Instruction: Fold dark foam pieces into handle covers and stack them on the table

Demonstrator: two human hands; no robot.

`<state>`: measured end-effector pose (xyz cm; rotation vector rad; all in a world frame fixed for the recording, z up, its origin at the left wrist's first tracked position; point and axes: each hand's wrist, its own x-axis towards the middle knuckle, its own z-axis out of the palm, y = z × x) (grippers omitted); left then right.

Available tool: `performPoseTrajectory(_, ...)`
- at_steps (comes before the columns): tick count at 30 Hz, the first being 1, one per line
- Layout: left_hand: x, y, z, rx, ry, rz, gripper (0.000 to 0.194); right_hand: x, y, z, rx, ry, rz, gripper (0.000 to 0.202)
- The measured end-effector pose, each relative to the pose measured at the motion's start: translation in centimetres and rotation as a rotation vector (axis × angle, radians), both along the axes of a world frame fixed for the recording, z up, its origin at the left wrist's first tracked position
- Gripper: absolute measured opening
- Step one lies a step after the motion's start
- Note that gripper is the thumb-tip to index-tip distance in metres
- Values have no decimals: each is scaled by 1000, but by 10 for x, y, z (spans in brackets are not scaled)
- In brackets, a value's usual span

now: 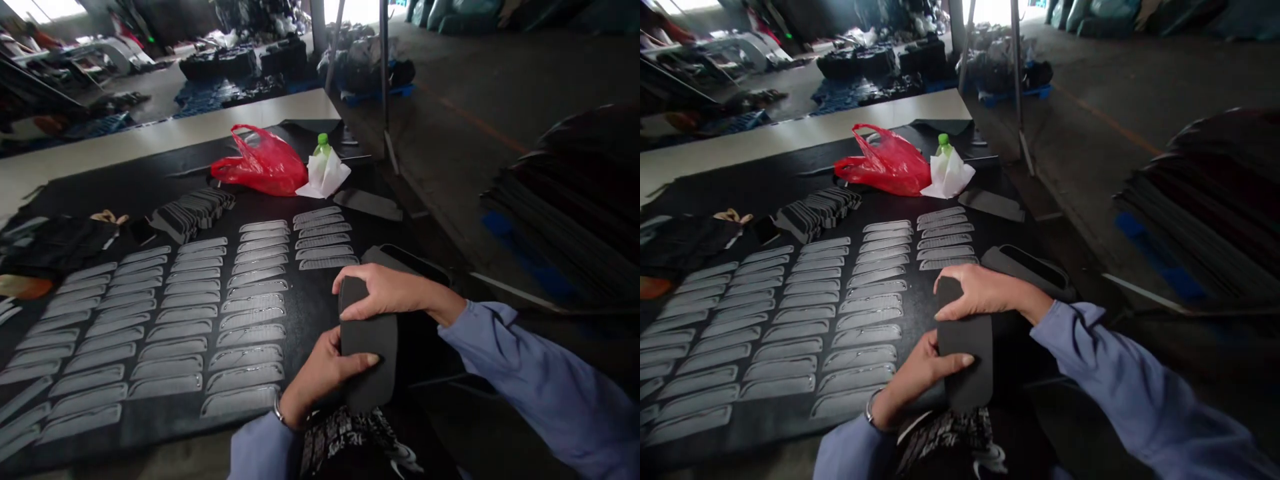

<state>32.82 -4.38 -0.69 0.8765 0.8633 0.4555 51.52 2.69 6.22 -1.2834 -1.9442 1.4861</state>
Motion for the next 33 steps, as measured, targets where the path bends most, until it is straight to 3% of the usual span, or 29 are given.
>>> performPoseTrajectory(2,2,-7,1,-99,-103,94,46,-6,-6,-9,-29,83,-81,62)
performPoseTrajectory(4,0,-15,-3,-134,-172,267,47,-11,-16,-27,-61,212,-258,79)
performPoseTrajectory(7,-5,-23,-13,-196,-257,416,54,-25,-43,-56,-42,216,-535,79)
performPoseTrajectory(10,-12,-29,-19,-280,-346,459,57,-48,-73,-77,-159,207,-564,81)
performPoseTrajectory(13,-17,-33,-24,-358,-392,494,52,-64,-98,-84,-253,148,-627,79)
performPoseTrajectory(17,-19,-35,-35,-396,-398,520,47,-68,-119,-86,-257,56,-561,66)
performPoseTrajectory(21,-24,-32,-48,-354,-388,483,46,-48,-120,-87,-305,78,-482,52)
performPoseTrajectory(26,-44,-10,-67,-253,-251,706,45,-1,-84,-83,-253,-66,-212,46)
performPoseTrajectory(30,-50,5,-81,-120,-51,673,48,14,-41,-94,-148,-288,49,46)
performPoseTrajectory(33,-44,8,-90,5,122,671,44,13,-21,-114,-69,-391,29,51)
